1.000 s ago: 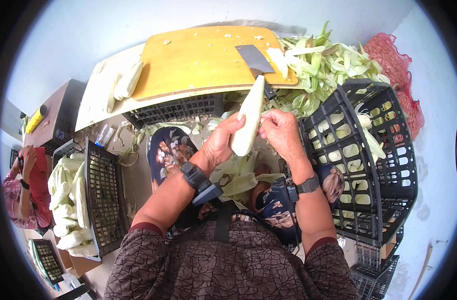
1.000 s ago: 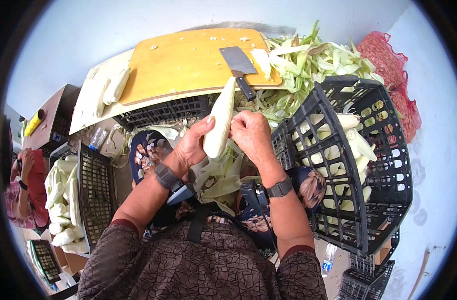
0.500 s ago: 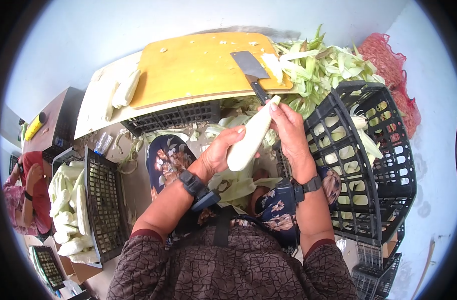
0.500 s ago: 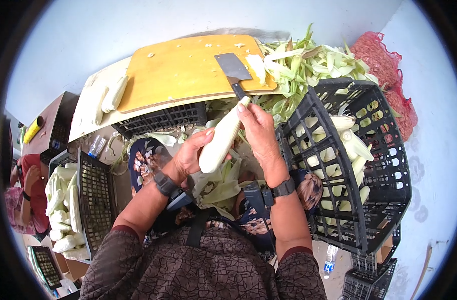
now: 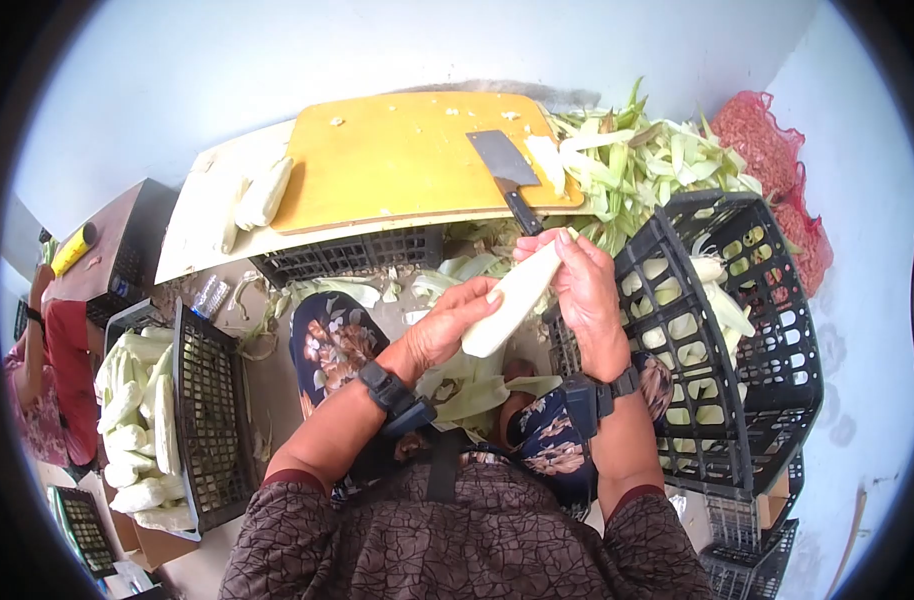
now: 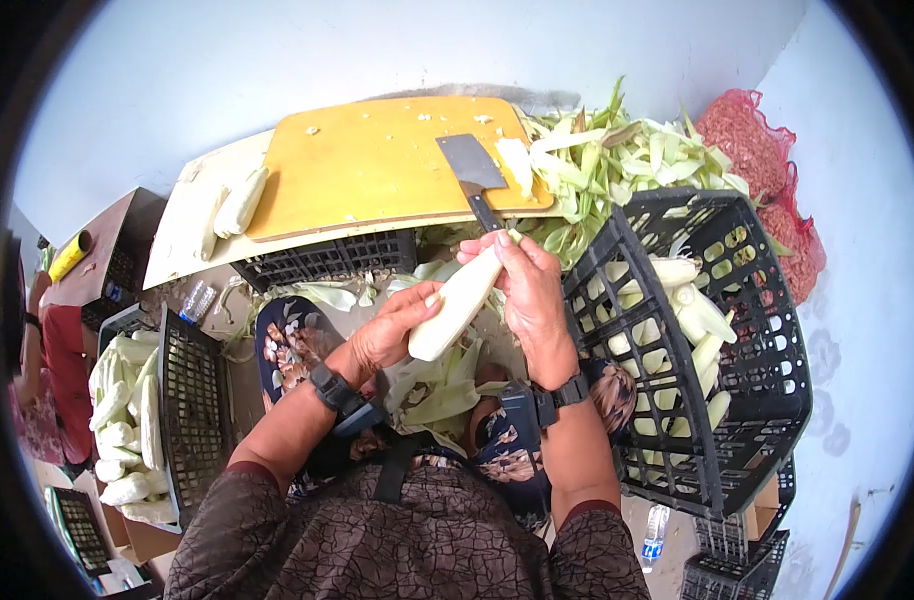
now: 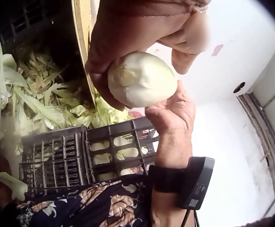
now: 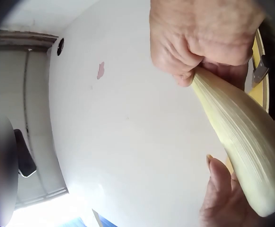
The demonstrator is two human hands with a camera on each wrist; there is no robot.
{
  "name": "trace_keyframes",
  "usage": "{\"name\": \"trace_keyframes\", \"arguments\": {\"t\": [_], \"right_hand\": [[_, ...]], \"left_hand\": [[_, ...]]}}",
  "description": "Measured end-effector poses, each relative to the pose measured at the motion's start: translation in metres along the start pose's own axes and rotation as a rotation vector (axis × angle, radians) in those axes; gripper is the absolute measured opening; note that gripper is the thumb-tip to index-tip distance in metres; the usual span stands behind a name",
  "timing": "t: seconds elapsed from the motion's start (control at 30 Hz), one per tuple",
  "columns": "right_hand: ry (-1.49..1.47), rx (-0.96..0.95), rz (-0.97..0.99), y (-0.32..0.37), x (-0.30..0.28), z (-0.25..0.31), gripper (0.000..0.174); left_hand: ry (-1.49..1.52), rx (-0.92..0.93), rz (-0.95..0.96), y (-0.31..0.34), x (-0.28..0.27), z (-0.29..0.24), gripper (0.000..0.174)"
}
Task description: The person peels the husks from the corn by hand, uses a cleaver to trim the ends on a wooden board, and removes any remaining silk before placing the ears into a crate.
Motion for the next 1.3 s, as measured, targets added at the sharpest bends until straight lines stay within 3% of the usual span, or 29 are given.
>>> {"name": "trace_keyframes", "arguments": {"t": [0.23, 0.33, 0.53, 0.63, 0.77, 0.97, 1.13, 1.3], "right_hand": [[0.180, -0.118, -0.070, -0.007, 0.031, 0.048, 0.025], [0.313, -0.144, -0.032, -0.016, 0.057, 0.085, 0.028], [0.195, -0.309, 0.205, -0.036, 0.098, 0.147, 0.041], [0.102, -0.272, 0.269, -0.049, 0.101, 0.143, 0.041], [0.046, -0.214, 0.252, -0.070, 0.094, 0.129, 0.041], [-0.086, -0.155, 0.088, -0.098, 0.070, 0.099, 0.038], [-0.023, -0.086, -0.065, -0.106, 0.041, 0.074, 0.036], [-0.028, -0.020, -0.154, -0.102, 0.023, 0.051, 0.036]], "left_hand": [[-0.507, 0.206, -0.073, 0.008, 0.029, -0.054, 0.046], [-0.335, 0.221, 0.001, 0.008, 0.043, -0.081, 0.047], [-0.004, 0.269, 0.230, 0.003, 0.081, -0.146, 0.049], [0.065, 0.205, 0.302, -0.005, 0.081, -0.155, 0.050], [0.203, 0.119, 0.256, -0.017, 0.065, -0.150, 0.051], [0.258, 0.080, 0.313, -0.039, 0.036, -0.144, 0.052], [0.087, 0.128, 0.023, -0.050, 0.001, -0.135, 0.045], [0.024, -0.013, 0.003, -0.049, -0.009, -0.121, 0.045]]}}
Point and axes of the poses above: each hand's wrist, its own y-axis away from the middle knuckle, its own x-axis out of the palm, z = x × y, the point moved 7 cm from there along -y, towards the middle knuckle, and after that the axes turned 9 degrees about z, right-handed, at the moved point
